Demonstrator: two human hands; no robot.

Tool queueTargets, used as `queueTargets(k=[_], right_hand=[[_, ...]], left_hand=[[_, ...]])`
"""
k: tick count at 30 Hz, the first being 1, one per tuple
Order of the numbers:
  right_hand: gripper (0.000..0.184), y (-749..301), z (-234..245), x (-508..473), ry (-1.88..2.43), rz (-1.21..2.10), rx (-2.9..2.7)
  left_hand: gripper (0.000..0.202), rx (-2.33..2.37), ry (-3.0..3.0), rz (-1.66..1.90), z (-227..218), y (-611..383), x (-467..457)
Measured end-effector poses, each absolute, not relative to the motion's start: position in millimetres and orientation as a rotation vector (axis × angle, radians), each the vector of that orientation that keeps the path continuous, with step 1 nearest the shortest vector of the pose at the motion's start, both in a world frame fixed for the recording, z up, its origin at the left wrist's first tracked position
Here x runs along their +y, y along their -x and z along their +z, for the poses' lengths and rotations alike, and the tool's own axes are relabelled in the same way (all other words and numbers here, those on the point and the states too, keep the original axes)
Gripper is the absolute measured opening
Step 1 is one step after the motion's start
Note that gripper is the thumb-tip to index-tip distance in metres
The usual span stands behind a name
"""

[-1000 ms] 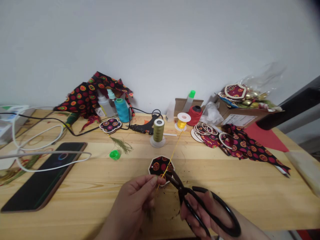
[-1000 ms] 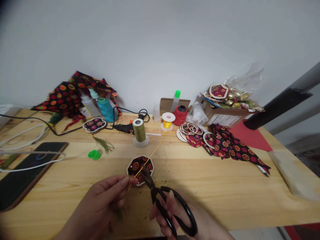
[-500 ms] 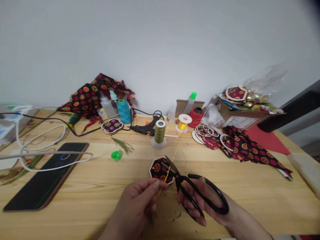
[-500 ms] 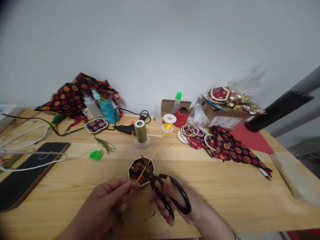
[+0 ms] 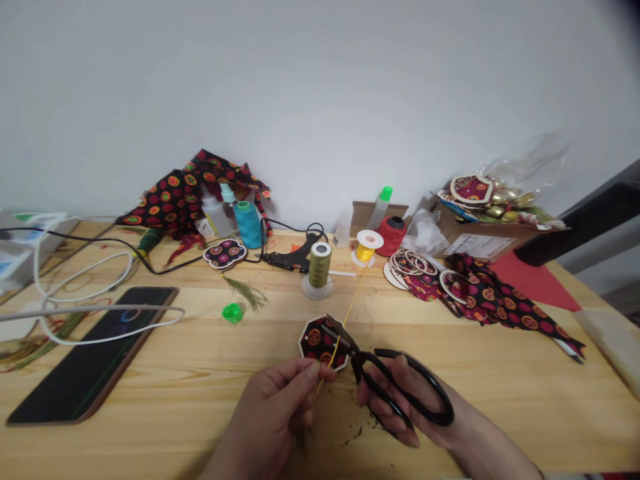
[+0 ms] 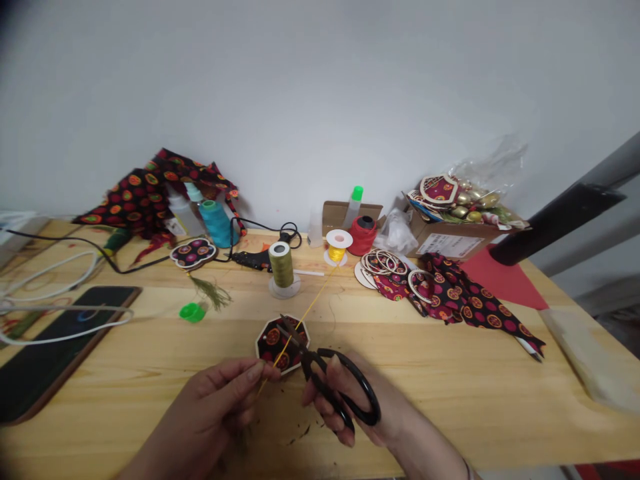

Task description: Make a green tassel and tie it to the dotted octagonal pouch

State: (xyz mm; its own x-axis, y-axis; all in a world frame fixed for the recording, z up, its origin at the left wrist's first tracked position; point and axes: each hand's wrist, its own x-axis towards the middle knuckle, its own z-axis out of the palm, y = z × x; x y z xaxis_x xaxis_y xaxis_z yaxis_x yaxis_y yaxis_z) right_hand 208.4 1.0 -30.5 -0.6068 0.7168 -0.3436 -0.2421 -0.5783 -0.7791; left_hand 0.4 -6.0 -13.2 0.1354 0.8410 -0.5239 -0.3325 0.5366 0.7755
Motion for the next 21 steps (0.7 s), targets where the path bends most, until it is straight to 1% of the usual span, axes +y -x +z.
queueTargets(k=[8,15,19,21], right_hand=[[0.063,-209.3,-31.3,0.0,0.917,2.2,-0.908],[0.061,-208.1,-30.5,-1.4,1.021,2.15,-0.918],[0.061,-204.5,-19.8,-2.7,1.157,2.151,-0.99],[0.058,-206.7,-9.2,-5.0,1.296,2.056,-1.159]], left_hand=[[0.033,1.13,-0.564,0.91,-14.3,0.0,-6.5],[0.031,1.124,-0.557,0.911,-17.7,0.8,-6.4],[0.028,1.129,-0.56,0.921,-18.2,1.3,-6.0],[0.029,1.147,-0.559,0.93,-16.9,2.0,-5.8]])
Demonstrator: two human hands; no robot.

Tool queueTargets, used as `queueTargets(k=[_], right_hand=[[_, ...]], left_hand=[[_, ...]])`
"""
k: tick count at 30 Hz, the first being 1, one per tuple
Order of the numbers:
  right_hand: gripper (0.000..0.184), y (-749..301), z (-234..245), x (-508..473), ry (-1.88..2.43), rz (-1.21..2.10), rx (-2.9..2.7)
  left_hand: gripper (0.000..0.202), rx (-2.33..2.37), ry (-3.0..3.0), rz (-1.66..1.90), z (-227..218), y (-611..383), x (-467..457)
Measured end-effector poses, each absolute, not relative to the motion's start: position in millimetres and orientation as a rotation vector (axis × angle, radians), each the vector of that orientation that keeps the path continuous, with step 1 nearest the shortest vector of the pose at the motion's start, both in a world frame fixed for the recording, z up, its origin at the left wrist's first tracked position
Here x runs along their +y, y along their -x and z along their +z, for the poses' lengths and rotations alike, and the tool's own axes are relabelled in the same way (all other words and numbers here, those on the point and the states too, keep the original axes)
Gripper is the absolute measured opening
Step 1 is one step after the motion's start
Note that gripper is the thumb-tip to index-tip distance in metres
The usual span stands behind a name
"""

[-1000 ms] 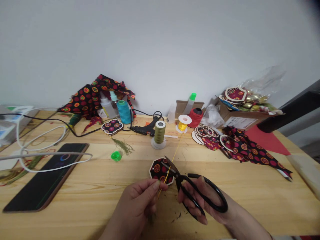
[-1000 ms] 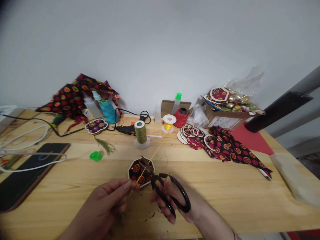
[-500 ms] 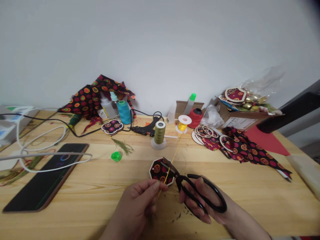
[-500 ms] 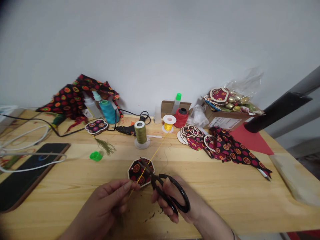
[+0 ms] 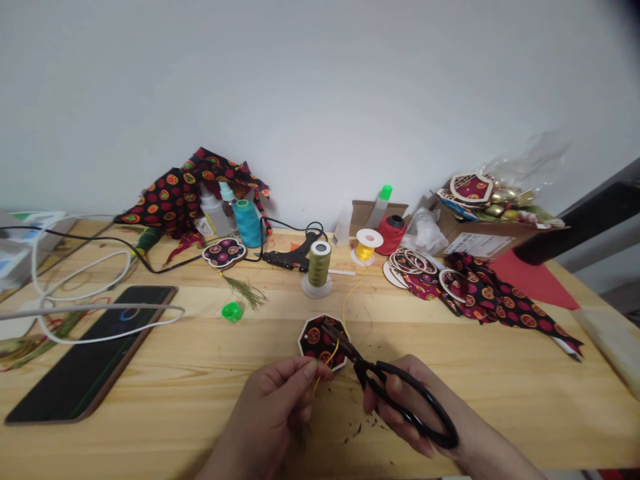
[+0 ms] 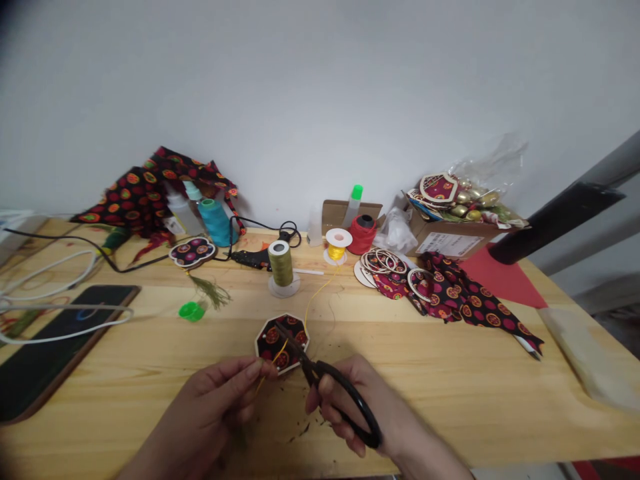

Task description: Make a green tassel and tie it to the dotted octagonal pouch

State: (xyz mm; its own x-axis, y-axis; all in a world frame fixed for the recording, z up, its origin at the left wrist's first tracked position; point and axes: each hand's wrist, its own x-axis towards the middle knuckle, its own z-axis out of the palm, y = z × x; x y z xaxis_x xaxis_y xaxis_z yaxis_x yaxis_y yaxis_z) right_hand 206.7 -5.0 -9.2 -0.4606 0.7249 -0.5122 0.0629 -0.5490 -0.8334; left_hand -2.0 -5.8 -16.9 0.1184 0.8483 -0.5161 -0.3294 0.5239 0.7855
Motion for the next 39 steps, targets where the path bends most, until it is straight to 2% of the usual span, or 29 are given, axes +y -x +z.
queueTargets(k=[2,5,7,9,13,17,18,20,25,29,39], right_hand=[[0.046,-216.2,2.8,-9.0,1.507,1.801,-1.449],[0.027,-246.3,15.6,-15.7,1.911,1.091,-1.847],[0.027,-273.0,16.6,-19.3,2.128,0.75,-1.93],[0.029,-299.5,11.2,-22.1,2.283,0.566,-1.939],[0.031,-333.8,-7.5,-27.7,2.298,0.322,-2.043],[0.035,-316.1,-11.4,-29.1,1.919,-0.126,-2.07],[0.032,-302.4,-8.7,-28.0,1.788,-0.175,-2.038],[0.021,-269.0,-1.0,-23.7,1.511,-0.053,-2.027],[0.028,-200.5,8.9,-8.3,1.048,-0.071,-2.129],[0.024,-187.5,7.9,-4.2,0.98,-0.107,-2.239],[0.029,-189.9,11.4,-11.3,0.951,-0.114,-2.446]], left_hand=[[0.031,1.154,-0.556,0.937,-14.7,3.1,-5.4],[0.031,1.153,-0.549,0.954,-11.3,4.1,-4.1],[0.03,1.15,-0.547,0.958,-10.1,3.5,-3.0],[0.029,1.126,-0.55,0.951,-10.0,1.7,-2.1],[0.028,1.089,-0.575,0.921,-11.3,-3.6,-1.5],[0.028,1.065,-0.605,0.892,-11.9,-9.1,-2.0],[0.028,1.061,-0.607,0.885,-11.7,-10.3,-2.3],[0.028,1.061,-0.616,0.869,-10.8,-12.7,-3.5],[0.028,1.063,-0.624,0.828,-6.5,-14.3,-8.3],[0.027,1.066,-0.656,0.8,-6.8,-11.2,-10.2],[0.027,1.137,-0.882,0.666,-9.9,-12.9,-12.0]])
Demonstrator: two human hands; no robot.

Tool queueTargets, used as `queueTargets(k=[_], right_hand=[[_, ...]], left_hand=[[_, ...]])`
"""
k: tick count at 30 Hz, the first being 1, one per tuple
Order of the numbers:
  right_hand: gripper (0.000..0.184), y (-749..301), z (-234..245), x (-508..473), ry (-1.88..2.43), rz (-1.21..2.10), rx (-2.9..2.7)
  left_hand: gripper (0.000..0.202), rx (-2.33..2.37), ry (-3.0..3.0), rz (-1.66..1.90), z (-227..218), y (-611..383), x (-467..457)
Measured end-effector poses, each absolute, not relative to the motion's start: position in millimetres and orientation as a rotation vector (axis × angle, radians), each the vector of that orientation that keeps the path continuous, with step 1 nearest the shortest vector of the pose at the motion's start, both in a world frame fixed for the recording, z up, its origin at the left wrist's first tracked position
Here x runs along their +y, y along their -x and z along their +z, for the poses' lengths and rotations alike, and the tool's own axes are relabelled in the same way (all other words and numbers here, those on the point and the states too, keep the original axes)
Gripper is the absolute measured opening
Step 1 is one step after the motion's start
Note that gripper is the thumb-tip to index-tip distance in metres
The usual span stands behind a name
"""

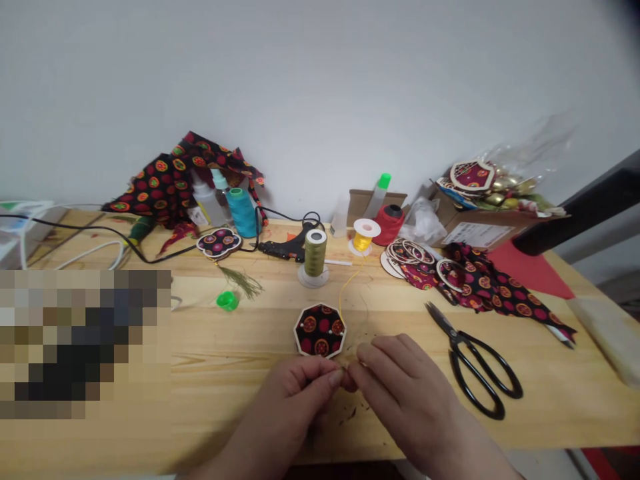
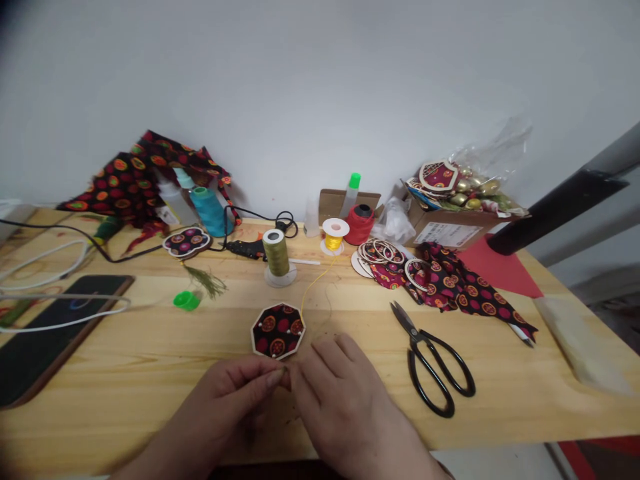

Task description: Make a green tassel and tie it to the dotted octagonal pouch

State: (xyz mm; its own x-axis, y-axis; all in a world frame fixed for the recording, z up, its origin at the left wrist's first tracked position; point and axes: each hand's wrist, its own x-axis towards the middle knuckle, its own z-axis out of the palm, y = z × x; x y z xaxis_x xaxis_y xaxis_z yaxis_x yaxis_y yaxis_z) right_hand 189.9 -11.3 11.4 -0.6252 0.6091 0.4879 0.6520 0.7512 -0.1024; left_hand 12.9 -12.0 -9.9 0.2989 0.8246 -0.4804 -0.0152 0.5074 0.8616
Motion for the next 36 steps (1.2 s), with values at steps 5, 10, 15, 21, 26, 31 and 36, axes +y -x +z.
queueTargets(k=[5,10,15,21,26,31,36], right_hand=[[0.024,-191.3,4.7,-12.7,1.058,0.235,-2.233],[0.017,-188.3,2.6,-12.8,1.344,0.848,-1.871],[0.01,-187.7,2.1,-8.5,1.482,1.556,-1.341],[0.012,-182.0,-1.9,-7.8,1.387,1.597,-1.071],[0.013,-171.3,-10.6,-12.0,1.324,1.616,-0.828],[0.015,-163.4,-21.5,-14.6,1.251,1.625,-0.654],[0.014,-158.2,-25.8,-15.5,1.173,1.595,-0.579]], left_hand=[[0.027,1.167,-0.919,0.642,-7.6,-11.3,-14.1],[0.026,1.186,-0.93,0.65,-8.3,-9.8,-14.9],[0.028,1.21,-0.92,0.655,-6.4,-11.7,-12.6],[0.028,1.193,-0.903,0.672,-8.2,-11.8,-12.1],[0.026,1.145,-0.839,0.717,-12.1,-11.2,-12.3],[0.025,1.069,-0.752,0.769,-12.8,-12.3,-10.4],[0.026,1.006,-0.665,0.783,-12.5,-14.2,-9.4]])
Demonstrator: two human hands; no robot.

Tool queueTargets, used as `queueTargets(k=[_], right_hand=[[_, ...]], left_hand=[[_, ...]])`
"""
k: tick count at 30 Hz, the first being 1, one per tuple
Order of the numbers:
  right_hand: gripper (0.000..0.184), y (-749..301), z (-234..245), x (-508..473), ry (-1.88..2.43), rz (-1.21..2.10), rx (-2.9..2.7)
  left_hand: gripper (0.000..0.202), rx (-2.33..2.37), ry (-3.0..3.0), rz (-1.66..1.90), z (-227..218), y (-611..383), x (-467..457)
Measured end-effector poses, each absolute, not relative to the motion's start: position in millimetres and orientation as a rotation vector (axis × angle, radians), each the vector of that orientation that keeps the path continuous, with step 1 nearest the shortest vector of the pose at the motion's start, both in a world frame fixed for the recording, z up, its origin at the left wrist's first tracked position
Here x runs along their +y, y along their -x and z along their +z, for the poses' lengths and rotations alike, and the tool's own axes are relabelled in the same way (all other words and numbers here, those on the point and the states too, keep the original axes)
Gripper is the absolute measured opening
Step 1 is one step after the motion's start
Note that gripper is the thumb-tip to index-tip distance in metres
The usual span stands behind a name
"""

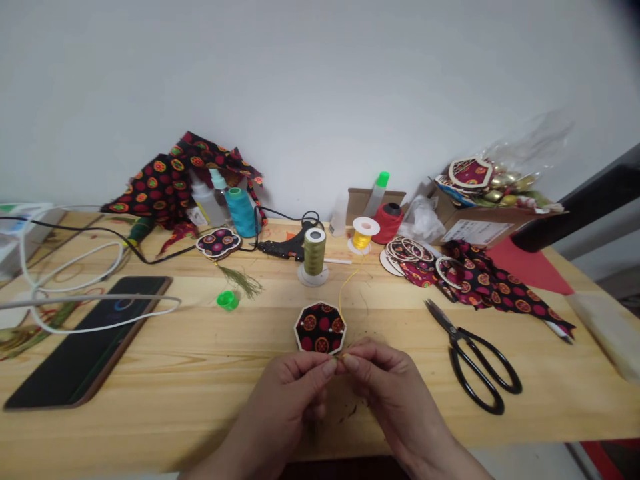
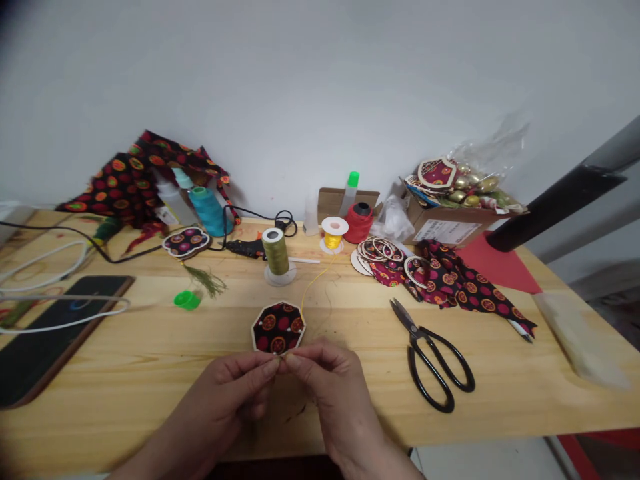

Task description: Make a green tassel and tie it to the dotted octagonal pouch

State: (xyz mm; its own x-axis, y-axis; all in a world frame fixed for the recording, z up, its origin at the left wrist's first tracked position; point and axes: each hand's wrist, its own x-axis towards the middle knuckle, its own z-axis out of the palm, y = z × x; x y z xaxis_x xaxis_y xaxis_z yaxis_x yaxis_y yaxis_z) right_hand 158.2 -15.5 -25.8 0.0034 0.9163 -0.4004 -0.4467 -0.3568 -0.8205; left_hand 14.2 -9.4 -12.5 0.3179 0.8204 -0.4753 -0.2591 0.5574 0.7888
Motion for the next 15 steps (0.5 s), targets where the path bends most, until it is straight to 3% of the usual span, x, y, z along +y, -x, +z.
queueTargets(k=[15], right_hand=[[0.019,-160.3,-26.2,-18.1,1.154,1.696,-0.545]], left_hand=[[0.025,1.002,-0.689,0.778,-20.9,-8.6,-13.0]])
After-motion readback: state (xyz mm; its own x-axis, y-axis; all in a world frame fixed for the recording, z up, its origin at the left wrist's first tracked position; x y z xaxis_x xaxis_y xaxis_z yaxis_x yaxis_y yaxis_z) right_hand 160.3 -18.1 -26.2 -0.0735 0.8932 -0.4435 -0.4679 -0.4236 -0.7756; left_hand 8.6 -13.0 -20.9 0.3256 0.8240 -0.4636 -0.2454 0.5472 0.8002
